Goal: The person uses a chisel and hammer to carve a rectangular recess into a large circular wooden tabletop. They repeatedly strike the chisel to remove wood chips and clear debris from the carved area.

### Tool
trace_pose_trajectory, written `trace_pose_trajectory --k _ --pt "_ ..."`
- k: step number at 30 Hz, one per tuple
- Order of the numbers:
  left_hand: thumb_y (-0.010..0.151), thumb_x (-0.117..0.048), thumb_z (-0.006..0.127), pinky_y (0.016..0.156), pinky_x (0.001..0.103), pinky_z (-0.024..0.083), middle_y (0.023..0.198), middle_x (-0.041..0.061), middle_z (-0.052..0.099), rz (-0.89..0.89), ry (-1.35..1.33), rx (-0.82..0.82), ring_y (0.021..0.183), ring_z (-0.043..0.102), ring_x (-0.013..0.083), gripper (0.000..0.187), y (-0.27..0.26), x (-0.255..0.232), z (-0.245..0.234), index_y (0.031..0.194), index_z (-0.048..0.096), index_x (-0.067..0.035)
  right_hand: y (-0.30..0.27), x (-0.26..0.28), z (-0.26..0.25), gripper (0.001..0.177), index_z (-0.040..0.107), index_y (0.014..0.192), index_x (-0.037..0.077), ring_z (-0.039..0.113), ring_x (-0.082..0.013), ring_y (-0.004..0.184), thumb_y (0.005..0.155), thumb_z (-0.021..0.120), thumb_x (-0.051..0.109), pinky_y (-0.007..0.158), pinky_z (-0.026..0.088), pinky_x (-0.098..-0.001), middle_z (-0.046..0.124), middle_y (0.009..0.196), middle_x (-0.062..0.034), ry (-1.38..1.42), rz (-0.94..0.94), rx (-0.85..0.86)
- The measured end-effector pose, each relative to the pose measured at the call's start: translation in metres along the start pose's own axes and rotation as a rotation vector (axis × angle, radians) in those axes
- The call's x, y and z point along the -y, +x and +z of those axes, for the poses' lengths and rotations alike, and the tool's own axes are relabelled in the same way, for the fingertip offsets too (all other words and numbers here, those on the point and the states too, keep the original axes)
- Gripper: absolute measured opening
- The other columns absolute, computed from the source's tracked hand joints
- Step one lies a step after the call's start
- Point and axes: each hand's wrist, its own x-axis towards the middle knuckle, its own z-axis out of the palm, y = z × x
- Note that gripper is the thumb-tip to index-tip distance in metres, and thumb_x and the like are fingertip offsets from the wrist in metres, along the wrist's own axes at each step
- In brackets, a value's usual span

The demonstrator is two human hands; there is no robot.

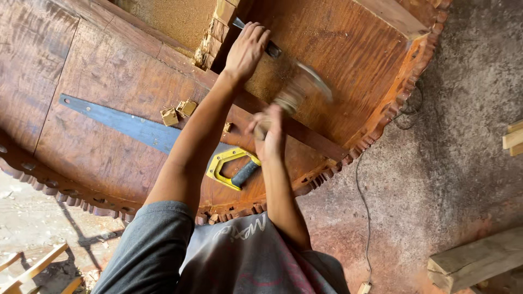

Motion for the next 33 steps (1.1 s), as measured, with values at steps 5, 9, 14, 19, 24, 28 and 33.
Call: trace_pose_trajectory --k 5,9,14,19,24,28,33 --pt "0.108 -0.003 0.04 0.124 0.044 0.027 0.145 0.022 0.053 -0.019 -0.12 -0.037 0.139 0.046 0.0351 0.041 0.003 -0.001 0.015 0.148 0.048 0.0 -0.004 0.004 -0.002 0.032 0.049 0.101 0.012 0.053 -0.0133 0.065 0.104 0.053 0.044 0.06 0.048 -0.0323 0.055 0.078 0.0 0.001 -0.132 -0.077" --pt "0.105 -0.001 0.039 0.125 0.043 0.027 0.144 0.02 0.054 0.014 -0.033 -0.054 0.139 0.046 0.0331 0.046 0.003 0.006 0.024 0.15 0.048 -0.001 0.0 0.007 -0.002 0.032 0.046 0.097 0.013 0.056 -0.0134 0.062 0.102 0.05 0.045 0.053 0.048 -0.0296 0.057 0.074 -0.0018 0.007 -0.167 -0.169" --pt "0.1 0.003 0.04 0.125 0.043 0.026 0.142 0.02 0.055 0.025 0.053 -0.002 0.137 0.047 0.0319 0.052 0.007 0.006 0.028 0.151 0.048 -0.002 0.003 0.007 -0.003 0.028 0.05 0.099 0.011 0.053 -0.0116 0.059 0.104 0.053 0.039 0.048 0.046 -0.0269 0.058 0.075 -0.0013 -0.205 -0.028 0.032" --pt "0.11 -0.009 0.038 0.123 0.045 0.025 0.137 0.021 0.055 -0.016 -0.164 -0.07 0.134 0.048 0.0341 0.039 0.007 0.003 0.008 0.147 0.05 -0.001 0.005 0.012 -0.01 0.048 0.048 0.093 0.006 0.054 -0.0122 0.058 0.107 0.049 0.051 0.052 0.048 -0.0251 0.057 0.072 -0.0023 0.066 -0.222 -0.087" --pt "0.104 -0.012 0.045 0.123 0.046 0.031 0.13 0.016 0.059 0.032 0.01 0.057 0.129 0.052 0.0317 0.037 -0.002 -0.001 -0.011 0.137 0.06 -0.005 0.016 0.023 -0.029 0.036 0.053 0.114 0.01 0.053 -0.012 0.059 0.102 0.056 0.044 0.051 0.046 -0.0273 0.055 0.073 0.0 -0.282 -0.057 0.054" --pt "0.095 -0.026 0.05 0.108 0.055 0.037 0.113 0.012 0.065 0.168 0.132 -0.132 0.111 0.058 0.0311 0.033 0.009 -0.013 -0.022 0.121 0.069 -0.018 0.029 0.036 -0.047 0.039 0.043 0.114 0.007 0.056 -0.0173 0.058 0.099 0.065 0.036 0.051 0.051 -0.0339 0.056 0.077 -0.0037 -0.339 -0.491 -0.167" --pt "0.099 -0.023 0.059 0.094 0.05 0.046 0.104 0.013 0.069 -0.002 -0.131 -0.028 0.101 0.064 0.0308 0.027 0.057 0.065 -0.103 0.122 0.068 -0.011 0.089 0.025 -0.048 0.045 0.04 0.125 0.015 0.054 -0.0167 0.054 0.095 0.064 0.038 0.047 0.047 -0.0342 0.054 0.075 -0.0039 -0.428 -0.415 -0.249"
